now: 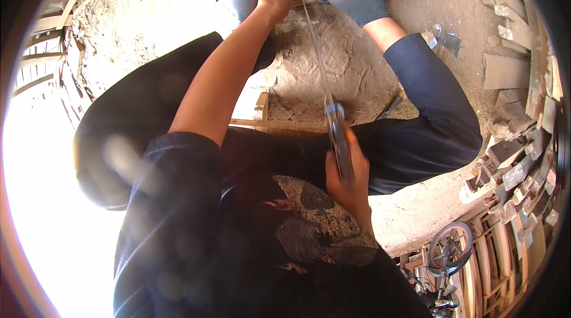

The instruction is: The person sits on the ground and uses a hand axe to split small pieces of wood into smaller blocks. They then use a hand saw to cut the wood pieces further. The cut pieces are placed on the ground nearby.

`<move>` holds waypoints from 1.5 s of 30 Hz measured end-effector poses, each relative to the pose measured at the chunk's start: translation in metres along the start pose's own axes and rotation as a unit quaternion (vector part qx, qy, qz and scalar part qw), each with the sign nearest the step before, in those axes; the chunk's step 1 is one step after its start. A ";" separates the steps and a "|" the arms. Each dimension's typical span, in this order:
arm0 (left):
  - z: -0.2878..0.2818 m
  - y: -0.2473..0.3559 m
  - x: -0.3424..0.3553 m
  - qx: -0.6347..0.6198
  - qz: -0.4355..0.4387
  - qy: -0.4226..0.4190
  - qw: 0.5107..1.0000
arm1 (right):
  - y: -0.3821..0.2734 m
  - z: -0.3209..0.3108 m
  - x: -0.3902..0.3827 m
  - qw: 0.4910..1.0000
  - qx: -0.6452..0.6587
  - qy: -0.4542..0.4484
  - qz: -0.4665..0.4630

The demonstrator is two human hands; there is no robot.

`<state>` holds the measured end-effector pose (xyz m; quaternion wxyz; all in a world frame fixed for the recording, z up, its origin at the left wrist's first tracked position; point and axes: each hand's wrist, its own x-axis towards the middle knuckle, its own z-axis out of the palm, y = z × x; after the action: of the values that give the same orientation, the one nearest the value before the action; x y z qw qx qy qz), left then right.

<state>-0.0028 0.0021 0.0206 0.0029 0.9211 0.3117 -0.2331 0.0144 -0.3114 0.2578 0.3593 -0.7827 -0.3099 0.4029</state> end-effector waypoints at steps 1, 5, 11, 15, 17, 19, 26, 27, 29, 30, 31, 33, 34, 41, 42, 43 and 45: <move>0.002 0.002 -0.001 0.010 0.004 -0.015 1.000 | -0.006 -0.005 -0.011 1.000 0.002 -0.004 0.019; 0.002 -0.001 -0.004 -0.022 -0.001 0.003 1.000 | 0.003 0.000 0.035 0.998 0.011 -0.030 0.058; -0.006 -0.004 -0.006 0.007 0.002 -0.012 1.000 | -0.001 -0.011 -0.010 0.999 0.030 -0.016 0.034; -0.002 0.000 0.000 -0.044 0.005 -0.015 0.999 | 0.016 0.008 0.023 0.997 -0.029 -0.004 0.065; 0.004 0.004 0.002 -0.033 0.009 -0.022 0.999 | 0.008 -0.001 0.011 0.998 0.026 -0.017 0.050; 0.004 -0.003 0.000 -0.036 0.001 -0.020 0.999 | -0.008 -0.013 -0.004 0.996 0.045 -0.038 0.071; 0.007 0.006 0.007 -0.045 0.033 0.006 0.998 | 0.033 0.004 0.036 1.000 -0.005 0.023 -0.016; 0.008 0.000 0.008 -0.032 0.020 0.008 0.999 | 0.030 0.006 0.022 0.998 -0.024 0.038 -0.034; 0.012 -0.011 0.002 -0.009 -0.008 0.005 1.000 | 0.002 -0.013 -0.017 0.996 0.047 -0.025 0.065; 0.010 -0.010 -0.001 0.000 -0.005 0.003 1.000 | -0.006 -0.021 -0.028 0.988 0.076 -0.053 0.123; 0.006 -0.012 -0.002 0.009 -0.002 0.001 1.000 | -0.002 -0.020 -0.028 0.995 0.044 -0.046 0.080; -0.004 -0.004 -0.003 -0.013 0.019 -0.018 1.000 | 0.014 0.000 0.004 0.998 -0.001 -0.029 0.048; -0.002 -0.001 0.002 -0.027 0.015 -0.006 1.000 | 0.016 0.002 0.013 0.999 -0.005 -0.027 0.042; 0.009 -0.008 0.001 0.006 0.011 -0.003 1.000 | 0.013 -0.008 -0.017 0.999 0.030 -0.009 0.044; 0.010 -0.008 -0.003 0.001 0.012 -0.004 1.000 | 0.017 -0.004 -0.017 0.999 0.022 0.000 0.026; 0.009 -0.004 0.002 -0.007 0.017 -0.001 1.000 | 0.025 0.004 0.005 1.000 -0.002 -0.003 0.026; 0.007 -0.003 0.008 -0.010 0.019 -0.007 1.000 | 0.024 0.006 0.018 0.999 -0.005 -0.019 0.047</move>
<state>-0.0023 0.0078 0.0111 0.0183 0.9253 0.2962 -0.2361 0.0228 -0.3090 0.2281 0.3302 -0.7904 -0.2811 0.4327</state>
